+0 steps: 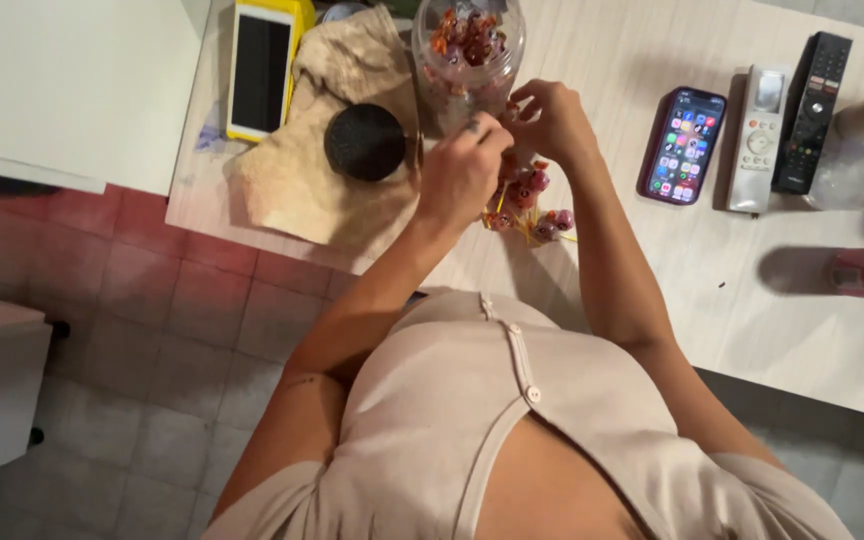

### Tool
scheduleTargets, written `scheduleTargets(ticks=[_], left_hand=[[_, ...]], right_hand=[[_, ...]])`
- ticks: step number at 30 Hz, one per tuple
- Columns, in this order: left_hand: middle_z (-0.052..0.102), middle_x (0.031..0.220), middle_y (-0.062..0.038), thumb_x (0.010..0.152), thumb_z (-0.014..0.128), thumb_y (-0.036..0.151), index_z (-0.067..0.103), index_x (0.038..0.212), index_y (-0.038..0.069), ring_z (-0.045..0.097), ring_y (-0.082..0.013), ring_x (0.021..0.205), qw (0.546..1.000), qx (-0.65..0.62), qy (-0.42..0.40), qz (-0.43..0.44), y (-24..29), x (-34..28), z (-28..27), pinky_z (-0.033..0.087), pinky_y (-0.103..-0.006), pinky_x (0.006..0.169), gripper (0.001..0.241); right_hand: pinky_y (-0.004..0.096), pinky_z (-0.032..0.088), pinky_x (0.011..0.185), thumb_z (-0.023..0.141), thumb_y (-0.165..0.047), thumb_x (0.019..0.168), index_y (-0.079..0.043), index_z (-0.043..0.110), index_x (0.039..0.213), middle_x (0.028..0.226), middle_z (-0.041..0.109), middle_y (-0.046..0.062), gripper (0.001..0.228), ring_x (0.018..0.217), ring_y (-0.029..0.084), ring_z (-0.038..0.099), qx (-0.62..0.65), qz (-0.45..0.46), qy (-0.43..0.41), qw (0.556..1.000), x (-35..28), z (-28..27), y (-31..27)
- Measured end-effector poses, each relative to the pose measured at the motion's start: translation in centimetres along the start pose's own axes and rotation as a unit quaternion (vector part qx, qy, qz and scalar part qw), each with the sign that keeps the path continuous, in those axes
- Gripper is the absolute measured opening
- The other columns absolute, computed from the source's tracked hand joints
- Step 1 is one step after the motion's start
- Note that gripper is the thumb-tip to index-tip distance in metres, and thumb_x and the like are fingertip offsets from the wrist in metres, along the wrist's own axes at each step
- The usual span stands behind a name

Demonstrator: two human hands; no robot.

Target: Sorting lollipops and packing small merchandise boxes into a larger container on a counter.

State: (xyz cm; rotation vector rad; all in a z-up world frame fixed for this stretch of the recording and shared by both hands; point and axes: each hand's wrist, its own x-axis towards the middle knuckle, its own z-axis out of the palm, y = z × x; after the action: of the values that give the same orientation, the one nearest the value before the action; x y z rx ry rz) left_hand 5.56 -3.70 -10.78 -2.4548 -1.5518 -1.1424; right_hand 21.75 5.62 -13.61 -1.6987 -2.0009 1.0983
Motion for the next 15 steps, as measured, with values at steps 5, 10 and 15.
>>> scheduleTargets(ticks=[5, 10, 15], left_hand=[[0.063, 0.069, -0.005, 0.075, 0.072, -0.008, 0.063, 0.075, 0.012, 0.069, -0.0251, 0.068, 0.983, 0.145, -0.114, -0.011, -1.8, -2.2, 5.6, 0.057, -0.0387, 0.05, 0.022], [0.065, 0.066, 0.002, 0.083, 0.074, 0.005, 0.062, 0.077, 0.019, 0.07, -0.0199, 0.066, 0.96, 0.255, -0.119, -0.002, -2.2, -2.0, 7.7, 0.056, -0.0344, 0.047, 0.02], [0.072, 0.078, -0.003, 0.074, 0.075, -0.004, 0.068, 0.095, 0.012, 0.072, -0.0207, 0.067, 0.963, 0.204, -0.177, 0.008, -2.3, -2.5, 10.2, 0.05, -0.0304, 0.046, 0.027]], right_hand=[[0.035, 0.065, 0.066, 0.078, -0.012, 0.09, -0.005, 0.073, 0.105, 0.099, 0.077, 0.013, 0.017, 0.081, 0.022, 0.075, 0.008, 0.006, 0.013, 1.0, 0.4, 0.6, 0.2], [0.021, 0.064, 0.066, 0.083, 0.002, 0.083, -0.008, 0.068, 0.091, 0.087, 0.073, 0.006, 0.019, 0.077, 0.013, 0.071, 0.076, -0.042, 0.107, 0.99, -0.7, -2.6, 0.3], [0.032, 0.052, 0.063, 0.067, 0.022, 0.094, 0.001, 0.057, 0.107, 0.089, 0.06, 0.012, 0.027, 0.072, 0.02, 0.058, 0.076, -0.342, 0.388, 0.853, -6.7, -10.0, -8.4]])
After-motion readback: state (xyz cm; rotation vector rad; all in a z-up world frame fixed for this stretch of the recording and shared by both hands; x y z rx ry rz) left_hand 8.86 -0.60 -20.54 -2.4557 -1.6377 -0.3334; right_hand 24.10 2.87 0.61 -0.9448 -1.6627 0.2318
